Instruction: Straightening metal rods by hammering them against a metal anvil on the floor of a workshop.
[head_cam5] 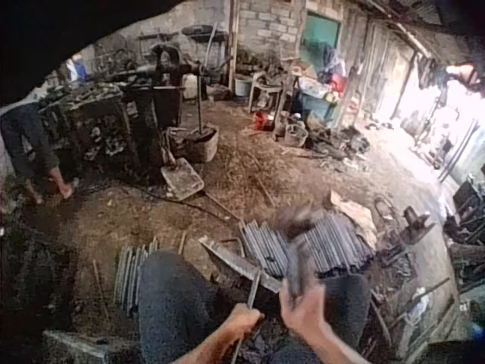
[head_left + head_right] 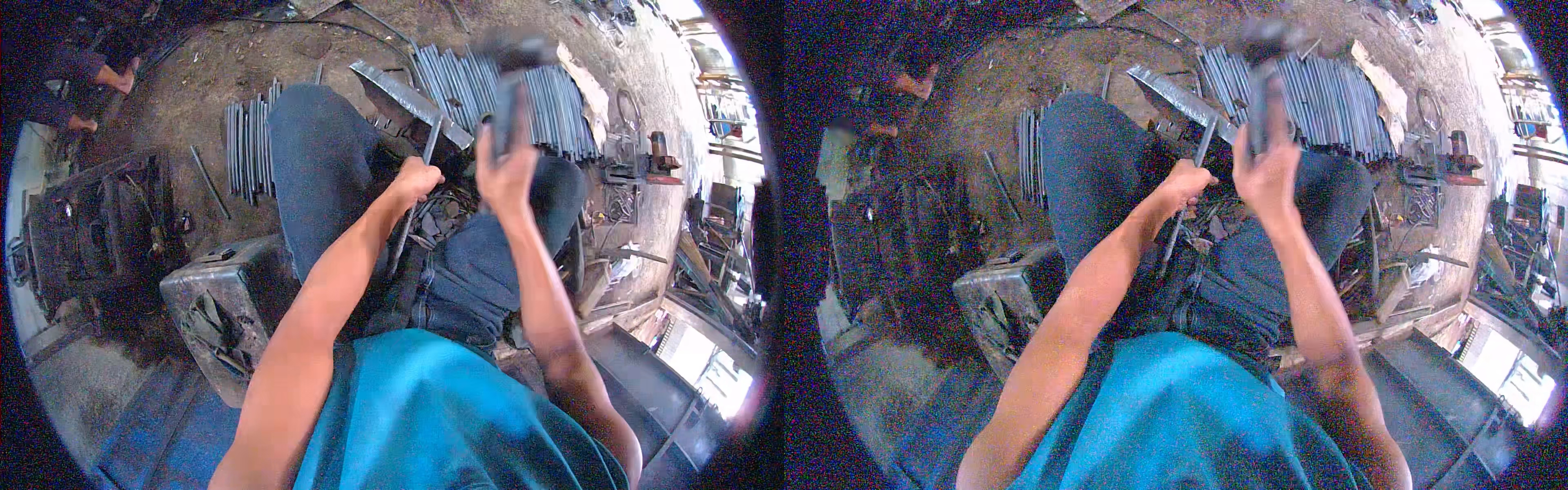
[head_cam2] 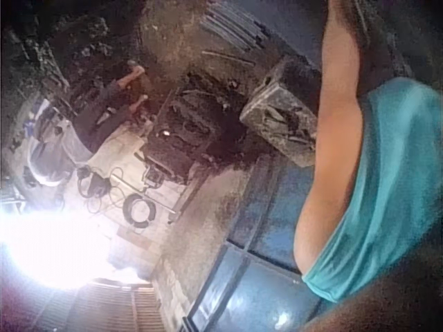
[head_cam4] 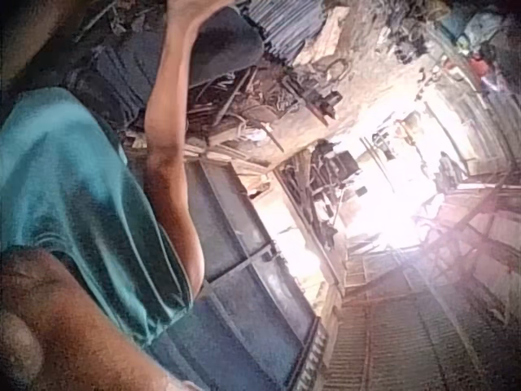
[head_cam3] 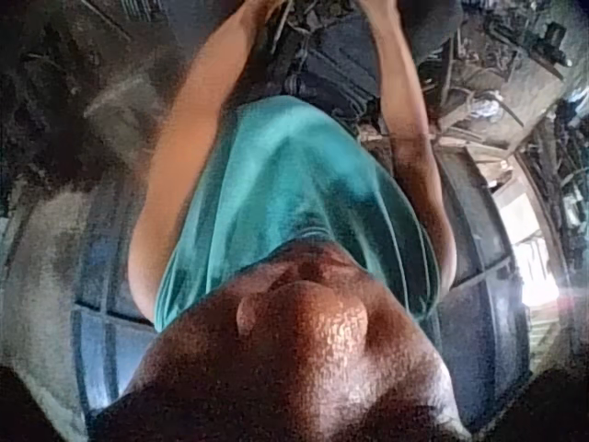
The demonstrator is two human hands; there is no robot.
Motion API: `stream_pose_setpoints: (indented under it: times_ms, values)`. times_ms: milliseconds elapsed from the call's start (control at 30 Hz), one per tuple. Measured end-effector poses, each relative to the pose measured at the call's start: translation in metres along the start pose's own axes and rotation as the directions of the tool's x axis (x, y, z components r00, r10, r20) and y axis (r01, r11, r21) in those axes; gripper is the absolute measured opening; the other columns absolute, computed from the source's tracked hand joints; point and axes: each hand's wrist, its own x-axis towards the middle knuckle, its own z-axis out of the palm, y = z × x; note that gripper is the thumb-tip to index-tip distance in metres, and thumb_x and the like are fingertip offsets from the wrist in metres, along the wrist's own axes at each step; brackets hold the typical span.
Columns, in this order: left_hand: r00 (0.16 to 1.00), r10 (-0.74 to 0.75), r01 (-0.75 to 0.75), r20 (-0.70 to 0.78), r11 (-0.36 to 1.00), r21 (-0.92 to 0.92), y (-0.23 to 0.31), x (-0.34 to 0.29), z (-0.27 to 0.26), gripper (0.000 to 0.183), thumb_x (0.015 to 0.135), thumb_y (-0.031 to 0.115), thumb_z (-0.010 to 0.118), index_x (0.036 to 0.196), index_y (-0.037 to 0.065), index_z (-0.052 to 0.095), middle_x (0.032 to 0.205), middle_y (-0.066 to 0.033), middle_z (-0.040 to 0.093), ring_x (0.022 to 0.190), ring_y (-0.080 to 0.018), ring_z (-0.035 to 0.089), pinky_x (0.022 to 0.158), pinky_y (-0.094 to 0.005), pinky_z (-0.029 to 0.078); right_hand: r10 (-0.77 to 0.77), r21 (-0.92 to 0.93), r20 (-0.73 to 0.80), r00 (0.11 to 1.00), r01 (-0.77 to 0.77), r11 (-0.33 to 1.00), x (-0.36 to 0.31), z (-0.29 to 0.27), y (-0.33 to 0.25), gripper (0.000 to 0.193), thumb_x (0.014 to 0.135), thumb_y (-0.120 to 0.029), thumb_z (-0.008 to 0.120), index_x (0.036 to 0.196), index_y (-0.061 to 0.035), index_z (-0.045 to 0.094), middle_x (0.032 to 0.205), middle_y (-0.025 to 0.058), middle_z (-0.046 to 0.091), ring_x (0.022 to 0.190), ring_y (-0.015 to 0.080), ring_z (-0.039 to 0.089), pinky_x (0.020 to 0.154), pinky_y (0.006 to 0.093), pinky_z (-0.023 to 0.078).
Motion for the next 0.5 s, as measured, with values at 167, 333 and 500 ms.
stream_pose_setpoints:
  times_ms: [167,333,500]
  values:
    - [0.992,0.092,-0.084,-0.087,0.992,0.091,-0.010,0.027,-0.002,0.038,0.064,0.015,0.067,0.087,-0.014,0.062,0.086,-0.0258,0.064,0.083,-0.0315,0.065,0.072,-0.0380,0.049,0.431,-0.134,0.342,0.835,-0.410,0.902,-0.068,0.036,0.060,0.074,0.070,0.002,0.052,0.139,-0.0127,0.030,0.093,0.0303,0.058,0.074,0.0427,0.061,0.064,0.0466,0.047]
    - [0.984,0.120,-0.114,-0.135,0.992,0.048,-0.036,0.026,0.004,0.041,0.065,0.022,0.067,0.087,-0.013,0.063,0.084,-0.0253,0.064,0.080,-0.0327,0.065,0.071,-0.0391,0.049,0.791,0.196,0.404,0.458,-0.889,0.414,-0.078,0.020,0.064,0.074,0.078,0.001,0.050,0.144,-0.0159,0.021,0.063,0.0092,0.052,0.042,0.0157,0.048,0.039,0.0326,0.042]
    - [1.000,0.008,-0.009,-0.023,1.000,-0.026,-0.009,0.001,0.003,0.051,0.078,0.038,0.052,0.091,-0.010,0.063,0.088,-0.0274,0.063,0.085,-0.0357,0.064,0.075,-0.0410,0.048,0.658,0.231,0.469,0.590,-0.800,0.553,-0.033,-0.027,0.051,0.074,0.079,-0.002,0.053,0.144,-0.0147,0.020,0.057,0.0027,0.047,0.037,0.0103,0.042,0.034,0.0280,0.036]
